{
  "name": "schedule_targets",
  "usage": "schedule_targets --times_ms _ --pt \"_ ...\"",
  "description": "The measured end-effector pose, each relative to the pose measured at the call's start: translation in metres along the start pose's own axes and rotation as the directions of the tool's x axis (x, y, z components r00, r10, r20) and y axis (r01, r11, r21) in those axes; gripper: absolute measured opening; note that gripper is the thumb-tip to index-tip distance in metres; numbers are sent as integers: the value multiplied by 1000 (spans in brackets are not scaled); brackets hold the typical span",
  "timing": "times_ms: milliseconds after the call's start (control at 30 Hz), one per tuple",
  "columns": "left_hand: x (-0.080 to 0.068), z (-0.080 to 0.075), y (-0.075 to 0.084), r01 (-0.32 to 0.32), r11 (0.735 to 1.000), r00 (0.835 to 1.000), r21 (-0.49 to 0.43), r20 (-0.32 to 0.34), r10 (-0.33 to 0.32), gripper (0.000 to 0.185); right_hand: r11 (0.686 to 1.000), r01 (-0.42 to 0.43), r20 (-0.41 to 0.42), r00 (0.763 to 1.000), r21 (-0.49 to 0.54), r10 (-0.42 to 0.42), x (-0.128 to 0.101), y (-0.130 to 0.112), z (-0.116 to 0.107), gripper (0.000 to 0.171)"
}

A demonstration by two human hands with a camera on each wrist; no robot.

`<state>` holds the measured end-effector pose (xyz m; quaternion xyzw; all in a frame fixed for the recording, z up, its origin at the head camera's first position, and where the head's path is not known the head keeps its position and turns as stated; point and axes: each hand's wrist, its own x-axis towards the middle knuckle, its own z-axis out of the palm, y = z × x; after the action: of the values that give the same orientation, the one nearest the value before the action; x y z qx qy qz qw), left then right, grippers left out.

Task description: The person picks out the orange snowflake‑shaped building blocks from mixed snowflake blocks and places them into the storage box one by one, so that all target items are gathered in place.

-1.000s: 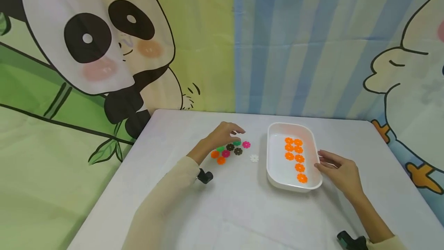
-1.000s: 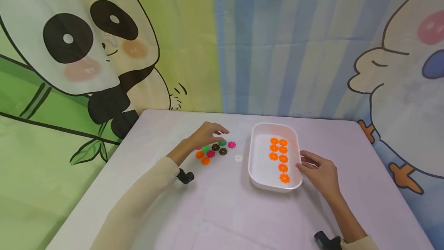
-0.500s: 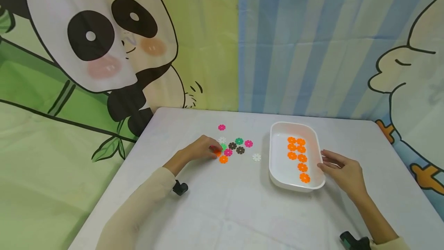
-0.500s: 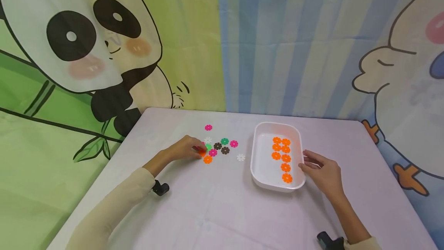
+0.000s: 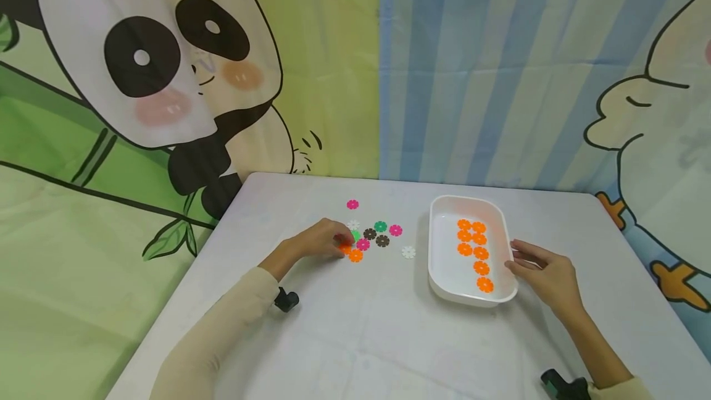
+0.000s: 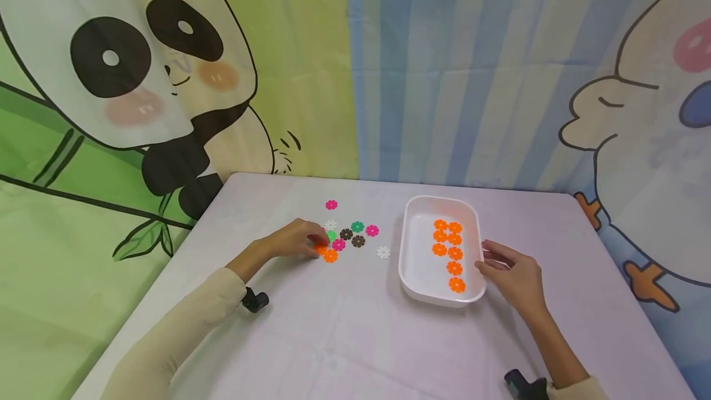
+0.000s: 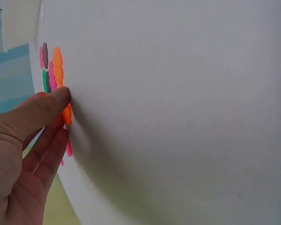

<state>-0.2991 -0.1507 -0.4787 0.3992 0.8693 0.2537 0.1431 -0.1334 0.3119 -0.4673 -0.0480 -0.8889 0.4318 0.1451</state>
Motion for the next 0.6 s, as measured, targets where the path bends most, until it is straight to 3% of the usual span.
schedule_targets --times_ms 367,600 --pt "3 -1 -1 76 997 996 7 40 -76 32 1000 3 -1 1000 16 -3 -2 -4 0 54" --pt "1 -2 2 141 990 990 18 7 -141 18 1000 3 -5 1000 15 -3 -2 -4 0 53"
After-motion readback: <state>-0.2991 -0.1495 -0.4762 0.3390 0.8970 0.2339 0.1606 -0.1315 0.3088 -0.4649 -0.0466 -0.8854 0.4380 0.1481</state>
